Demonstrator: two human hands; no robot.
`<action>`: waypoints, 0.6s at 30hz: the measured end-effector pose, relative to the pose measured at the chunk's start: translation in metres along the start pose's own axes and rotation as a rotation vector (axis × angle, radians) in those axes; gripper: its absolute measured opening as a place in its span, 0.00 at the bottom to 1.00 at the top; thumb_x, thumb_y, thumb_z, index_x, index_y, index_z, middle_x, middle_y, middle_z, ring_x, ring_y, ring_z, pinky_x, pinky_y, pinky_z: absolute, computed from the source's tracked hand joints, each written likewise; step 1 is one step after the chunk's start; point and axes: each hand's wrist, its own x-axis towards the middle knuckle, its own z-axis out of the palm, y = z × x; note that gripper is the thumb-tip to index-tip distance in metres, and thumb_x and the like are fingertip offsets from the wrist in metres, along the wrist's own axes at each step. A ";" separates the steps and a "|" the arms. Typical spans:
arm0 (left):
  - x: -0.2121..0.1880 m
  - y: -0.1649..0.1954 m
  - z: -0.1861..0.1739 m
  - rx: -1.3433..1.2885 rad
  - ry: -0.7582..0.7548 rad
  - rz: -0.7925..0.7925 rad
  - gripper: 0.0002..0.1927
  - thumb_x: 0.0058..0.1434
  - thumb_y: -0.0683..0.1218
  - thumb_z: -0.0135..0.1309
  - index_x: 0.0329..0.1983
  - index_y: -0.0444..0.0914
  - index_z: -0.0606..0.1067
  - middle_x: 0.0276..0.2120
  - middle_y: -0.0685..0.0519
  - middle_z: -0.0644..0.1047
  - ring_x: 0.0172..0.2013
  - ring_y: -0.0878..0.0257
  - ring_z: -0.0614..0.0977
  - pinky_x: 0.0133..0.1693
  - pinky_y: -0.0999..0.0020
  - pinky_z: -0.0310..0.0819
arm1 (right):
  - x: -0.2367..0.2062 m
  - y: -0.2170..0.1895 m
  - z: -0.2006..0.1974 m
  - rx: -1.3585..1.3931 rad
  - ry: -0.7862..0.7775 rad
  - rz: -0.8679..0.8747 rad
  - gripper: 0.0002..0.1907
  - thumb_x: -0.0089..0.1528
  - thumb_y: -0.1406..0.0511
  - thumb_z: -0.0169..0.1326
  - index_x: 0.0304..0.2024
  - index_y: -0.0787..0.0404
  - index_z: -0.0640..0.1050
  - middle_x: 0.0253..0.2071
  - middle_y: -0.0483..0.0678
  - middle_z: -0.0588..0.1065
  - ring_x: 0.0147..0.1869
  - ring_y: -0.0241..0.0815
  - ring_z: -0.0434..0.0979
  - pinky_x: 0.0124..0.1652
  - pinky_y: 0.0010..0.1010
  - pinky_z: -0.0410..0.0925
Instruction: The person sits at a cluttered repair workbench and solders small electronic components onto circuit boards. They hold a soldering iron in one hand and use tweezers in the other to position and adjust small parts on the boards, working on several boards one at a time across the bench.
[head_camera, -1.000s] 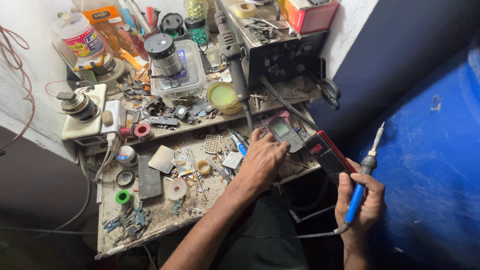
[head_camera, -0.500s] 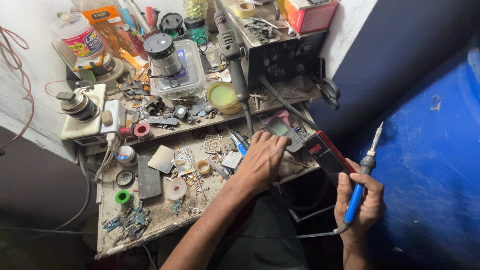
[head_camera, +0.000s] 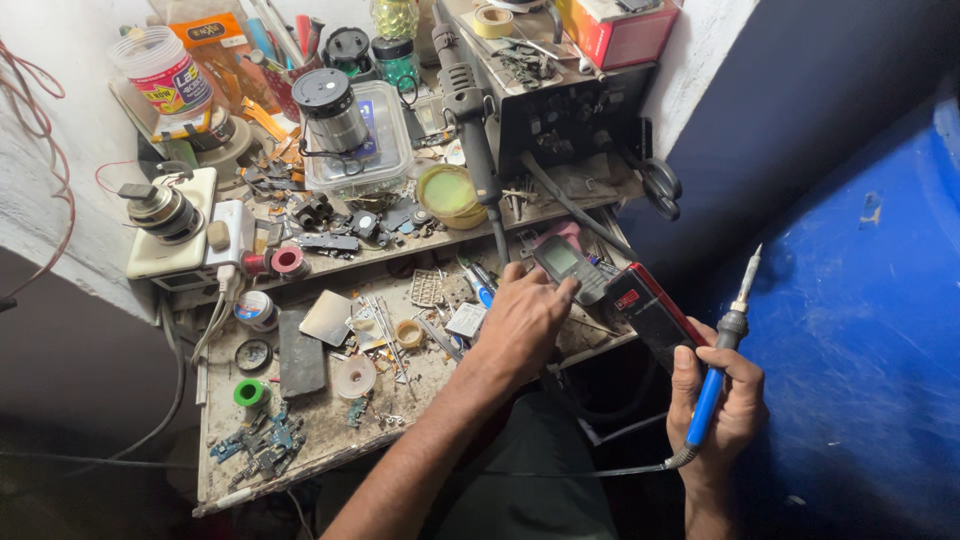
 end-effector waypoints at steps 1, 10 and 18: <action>0.001 0.002 0.001 0.009 -0.007 -0.012 0.18 0.54 0.36 0.53 0.50 0.33 0.73 0.20 0.49 0.76 0.40 0.53 0.79 0.49 0.53 0.65 | 0.000 -0.001 0.000 -0.008 -0.002 0.008 0.10 0.70 0.71 0.53 0.51 0.61 0.67 0.54 0.64 0.78 0.58 0.51 0.82 0.55 0.37 0.75; 0.000 0.013 0.009 -0.017 0.042 -0.022 0.19 0.57 0.37 0.51 0.53 0.31 0.68 0.26 0.48 0.76 0.41 0.51 0.76 0.48 0.53 0.64 | 0.000 -0.004 0.002 0.010 0.006 -0.001 0.11 0.71 0.71 0.54 0.51 0.62 0.66 0.55 0.64 0.77 0.59 0.51 0.82 0.57 0.37 0.78; -0.003 0.002 -0.018 -0.372 0.380 -0.007 0.24 0.61 0.35 0.45 0.62 0.32 0.66 0.40 0.42 0.73 0.44 0.49 0.74 0.51 0.55 0.66 | 0.004 -0.004 0.002 0.006 -0.001 -0.006 0.11 0.71 0.71 0.54 0.51 0.61 0.66 0.54 0.63 0.77 0.58 0.50 0.82 0.57 0.37 0.76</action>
